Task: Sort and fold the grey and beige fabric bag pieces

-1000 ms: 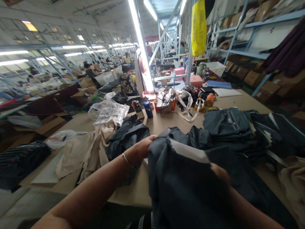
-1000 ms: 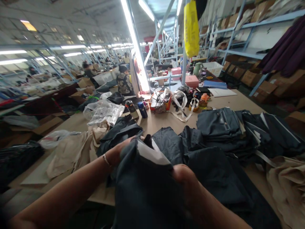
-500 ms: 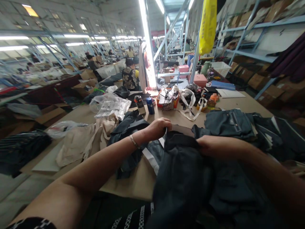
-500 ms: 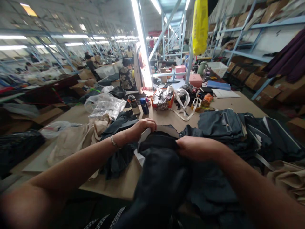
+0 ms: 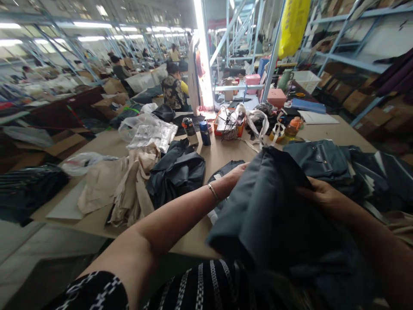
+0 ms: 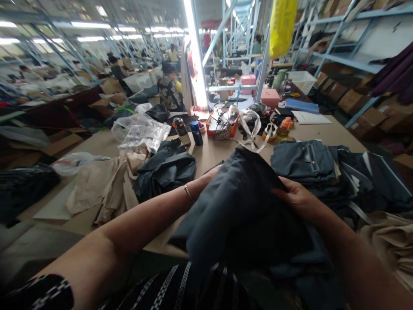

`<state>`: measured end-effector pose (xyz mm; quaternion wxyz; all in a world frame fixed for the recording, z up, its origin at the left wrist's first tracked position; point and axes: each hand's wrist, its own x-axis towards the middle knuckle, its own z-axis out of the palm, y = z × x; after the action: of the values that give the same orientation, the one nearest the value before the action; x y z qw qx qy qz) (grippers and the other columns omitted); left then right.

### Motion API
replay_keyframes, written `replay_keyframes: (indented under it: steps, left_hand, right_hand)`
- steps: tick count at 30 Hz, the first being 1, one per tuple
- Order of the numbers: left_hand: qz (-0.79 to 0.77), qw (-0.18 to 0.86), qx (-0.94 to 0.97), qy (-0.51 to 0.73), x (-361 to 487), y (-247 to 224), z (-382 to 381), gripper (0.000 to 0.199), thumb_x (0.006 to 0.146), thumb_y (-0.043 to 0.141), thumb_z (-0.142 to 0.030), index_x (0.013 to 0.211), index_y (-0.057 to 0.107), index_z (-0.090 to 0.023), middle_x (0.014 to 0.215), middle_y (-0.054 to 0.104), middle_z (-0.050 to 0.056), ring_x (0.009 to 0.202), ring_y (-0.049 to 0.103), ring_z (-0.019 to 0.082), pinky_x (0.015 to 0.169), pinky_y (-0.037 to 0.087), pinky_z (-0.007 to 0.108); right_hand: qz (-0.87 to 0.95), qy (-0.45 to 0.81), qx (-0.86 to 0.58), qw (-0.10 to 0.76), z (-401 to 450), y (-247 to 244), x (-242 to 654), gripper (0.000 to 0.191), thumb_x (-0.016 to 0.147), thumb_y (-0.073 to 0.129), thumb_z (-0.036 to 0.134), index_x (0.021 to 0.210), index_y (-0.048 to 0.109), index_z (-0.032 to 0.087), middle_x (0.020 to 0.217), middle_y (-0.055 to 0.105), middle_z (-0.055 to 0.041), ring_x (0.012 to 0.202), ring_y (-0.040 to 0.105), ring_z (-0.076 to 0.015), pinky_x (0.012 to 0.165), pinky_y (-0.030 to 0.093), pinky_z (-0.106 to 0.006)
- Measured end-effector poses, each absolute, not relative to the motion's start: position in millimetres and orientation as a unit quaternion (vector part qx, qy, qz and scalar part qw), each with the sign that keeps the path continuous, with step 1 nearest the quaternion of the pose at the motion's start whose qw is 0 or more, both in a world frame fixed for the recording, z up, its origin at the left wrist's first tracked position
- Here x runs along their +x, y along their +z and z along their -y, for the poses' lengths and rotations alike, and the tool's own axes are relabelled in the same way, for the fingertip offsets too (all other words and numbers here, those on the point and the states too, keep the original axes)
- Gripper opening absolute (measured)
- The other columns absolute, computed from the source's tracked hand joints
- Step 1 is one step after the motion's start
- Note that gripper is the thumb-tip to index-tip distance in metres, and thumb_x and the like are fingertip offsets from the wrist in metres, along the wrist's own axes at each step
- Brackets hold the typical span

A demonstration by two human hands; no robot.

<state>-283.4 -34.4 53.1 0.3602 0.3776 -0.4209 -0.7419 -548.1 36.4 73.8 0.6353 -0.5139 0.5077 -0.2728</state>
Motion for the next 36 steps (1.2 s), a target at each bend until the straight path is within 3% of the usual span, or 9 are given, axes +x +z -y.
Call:
replay_keyframes:
  steps: [3,6,9,14,17,22,26,31,36]
  left_hand:
    - [0.366,0.325,0.484,-0.726,-254.5,13.7,30.0,0.027,0.07,0.068,-0.019,0.096,0.059,-0.015,0.084,0.064,0.004,0.058,0.058,0.01,0.055,0.046,0.021]
    - [0.311,0.291,0.588,-0.688,-216.4,-28.4,16.1,0.016,0.074,0.061,-0.014,0.089,0.057,-0.013,0.085,0.063,0.006,0.054,0.057,0.01,0.051,0.045,0.021]
    - [0.275,0.27,0.621,-0.683,-193.6,-61.2,-3.9,0.014,0.073,0.06,-0.011,0.087,0.057,-0.012,0.085,0.062,0.007,0.054,0.057,0.01,0.053,0.047,0.023]
    - [0.214,0.266,0.63,-0.698,-193.2,-92.7,-27.5,0.021,0.078,0.059,-0.017,0.098,0.054,-0.014,0.089,0.061,0.007,0.056,0.059,0.011,0.061,0.051,0.027]
    - [0.19,0.271,0.62,-0.711,-196.2,-102.9,-33.0,0.019,0.083,0.055,-0.022,0.1,0.051,-0.014,0.087,0.061,0.006,0.057,0.06,0.012,0.062,0.051,0.027]
    - [0.177,0.275,0.616,-0.716,-196.3,-105.0,-35.0,0.018,0.083,0.057,-0.023,0.096,0.05,-0.013,0.081,0.06,0.005,0.053,0.058,0.01,0.057,0.049,0.023]
    - [0.178,0.308,0.607,-0.711,-200.4,-91.0,-28.3,0.018,0.088,0.052,-0.028,0.097,0.047,-0.013,0.08,0.059,0.005,0.052,0.058,0.01,0.058,0.051,0.025]
    - [0.208,0.343,0.546,-0.736,-208.2,-66.5,-16.4,0.021,0.086,0.055,-0.034,0.092,0.05,-0.014,0.076,0.06,0.004,0.056,0.061,0.013,0.057,0.051,0.026]
    - [0.283,0.338,0.529,-0.726,-217.5,-38.4,-15.8,0.019,0.081,0.057,-0.031,0.09,0.053,-0.014,0.069,0.059,0.003,0.05,0.055,0.011,0.046,0.046,0.021]
  right_hand:
    - [-0.624,-0.25,-0.509,0.537,-61.4,26.3,-622.7,0.04,0.071,0.066,0.051,0.102,0.058,0.027,0.11,0.06,-0.0184,0.091,0.063,-0.0307,0.081,0.048,-0.043]
    - [-0.778,-0.206,-0.527,0.272,-73.9,-19.5,-680.4,0.047,0.051,0.067,0.052,0.091,0.057,0.029,0.085,0.061,-0.0201,0.077,0.06,-0.0367,0.075,0.044,-0.053]
    - [-0.756,-0.196,-0.606,0.153,-67.0,-41.0,-651.9,0.041,0.066,0.051,0.057,0.095,0.055,0.03,0.096,0.059,-0.0176,0.079,0.059,-0.0337,0.076,0.044,-0.052]
    - [-0.552,-0.072,-0.79,0.256,-37.4,-55.0,-446.1,0.035,0.085,0.048,0.035,0.115,0.056,0.019,0.114,0.056,-0.0091,0.107,0.052,-0.0227,0.095,0.041,-0.033]
    - [-0.571,0.008,-0.785,0.242,-22.8,-80.7,-352.2,0.052,0.078,0.064,0.028,0.126,0.05,0.014,0.119,0.052,-0.0147,0.109,0.049,-0.0292,0.092,0.042,-0.038]
    - [-0.616,0.012,-0.735,0.283,9.0,-114.2,-337.7,0.024,0.079,0.048,0.003,0.098,0.062,0.003,0.103,0.058,-0.0228,0.095,0.058,-0.0298,0.081,0.044,-0.04]
    - [-0.593,-0.062,-0.714,0.366,24.5,-106.2,-376.3,0.022,0.086,0.043,0.016,0.082,0.063,0.007,0.082,0.063,-0.0125,0.083,0.06,-0.0235,0.075,0.043,-0.032]
    - [-0.506,-0.138,-0.684,0.507,-9.5,-88.9,-399.9,0.041,0.09,0.035,0.042,0.095,0.061,0.011,0.079,0.064,-0.0043,0.068,0.058,-0.0175,0.059,0.044,-0.025]
    - [-0.521,-0.279,-0.629,0.506,-43.8,-65.9,-396.6,0.055,0.087,0.04,0.055,0.116,0.054,0.011,0.099,0.062,-0.0113,0.088,0.06,-0.0242,0.076,0.049,-0.034]
